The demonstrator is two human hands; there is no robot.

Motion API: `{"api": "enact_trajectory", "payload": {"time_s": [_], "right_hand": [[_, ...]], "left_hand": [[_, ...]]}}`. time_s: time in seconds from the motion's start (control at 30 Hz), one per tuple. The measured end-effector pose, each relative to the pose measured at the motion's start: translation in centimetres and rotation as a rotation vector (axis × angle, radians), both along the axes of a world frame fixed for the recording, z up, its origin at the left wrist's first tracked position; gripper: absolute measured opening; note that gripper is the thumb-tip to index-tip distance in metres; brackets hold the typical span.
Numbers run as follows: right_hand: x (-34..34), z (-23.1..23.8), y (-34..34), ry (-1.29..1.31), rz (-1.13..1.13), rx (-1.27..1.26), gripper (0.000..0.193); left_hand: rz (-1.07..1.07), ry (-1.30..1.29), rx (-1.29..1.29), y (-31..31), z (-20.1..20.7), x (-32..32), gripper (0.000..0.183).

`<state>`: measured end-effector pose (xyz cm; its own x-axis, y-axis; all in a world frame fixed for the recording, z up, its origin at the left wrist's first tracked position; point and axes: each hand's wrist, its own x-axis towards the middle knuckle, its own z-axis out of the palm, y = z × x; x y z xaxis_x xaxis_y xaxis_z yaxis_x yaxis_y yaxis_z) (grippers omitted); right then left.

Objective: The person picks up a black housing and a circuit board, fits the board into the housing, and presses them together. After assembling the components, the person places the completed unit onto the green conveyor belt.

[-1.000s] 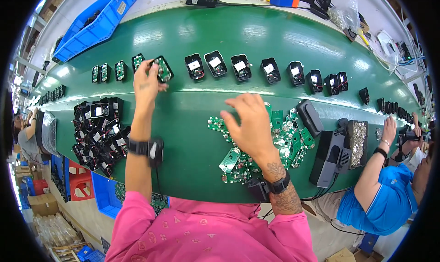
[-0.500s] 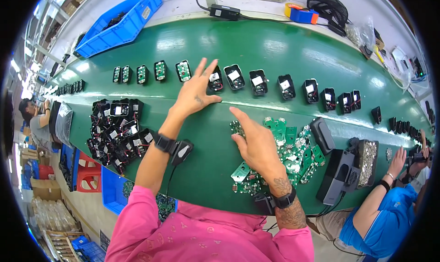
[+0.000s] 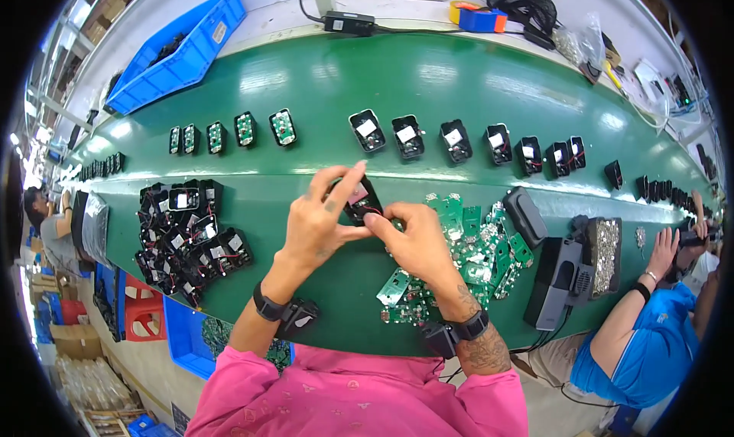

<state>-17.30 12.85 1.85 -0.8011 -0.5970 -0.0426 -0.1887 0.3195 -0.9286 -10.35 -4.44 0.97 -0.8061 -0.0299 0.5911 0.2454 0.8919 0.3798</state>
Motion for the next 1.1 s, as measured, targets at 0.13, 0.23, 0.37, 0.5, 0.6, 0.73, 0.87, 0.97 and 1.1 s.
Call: {"api": "enact_trajectory", "payload": {"time_s": [0.13, 0.23, 0.37, 0.5, 0.6, 0.73, 0.87, 0.97, 1.1], "right_hand": [[-0.3, -0.5, 0.1, -0.074, 0.073, 0.092, 0.032], [0.0, 0.1, 0.0, -0.013, 0.086, 0.204, 0.031], [0.2, -0.1, 0.0, -0.050, 0.054, 0.115, 0.025], [0.1, 0.2, 0.3, -0.036, 0.099, 0.117, 0.024], [-0.2, 0.4, 0.4, -0.153, 0.138, 0.075, 0.022], [-0.2, 0.0, 0.4, -0.264, 0.076, -0.035, 0.019], [-0.2, 0.2, 0.4, -0.255, 0.008, -0.005, 0.016], [-0.2, 0.1, 0.3, -0.113, -0.005, 0.040, 0.016], [0.0, 0.0, 0.5, -0.170, 0.046, 0.020, 0.016]], "left_hand": [[-0.014, -0.138, 0.032, 0.0, -0.7, 0.7, 0.092], [-0.013, -0.137, 0.008, 0.1, -0.6, 1.1, 0.095], [-0.008, -0.063, -0.008, 0.3, -0.6, 1.0, 0.093], [-0.103, -0.154, 0.255, 0.0, -1.2, 1.4, 0.089], [-0.215, -0.303, 0.635, -0.2, -0.8, 1.8, 0.085], [-0.396, -0.228, 1.013, -0.3, -1.2, 1.8, 0.067], [-0.272, -0.249, 0.747, 0.3, -0.4, 1.7, 0.060], [-0.185, -0.157, 0.491, 0.3, -0.5, 1.5, 0.048], [-0.084, -0.174, 0.348, 0.6, -0.6, 1.5, 0.043]]}}
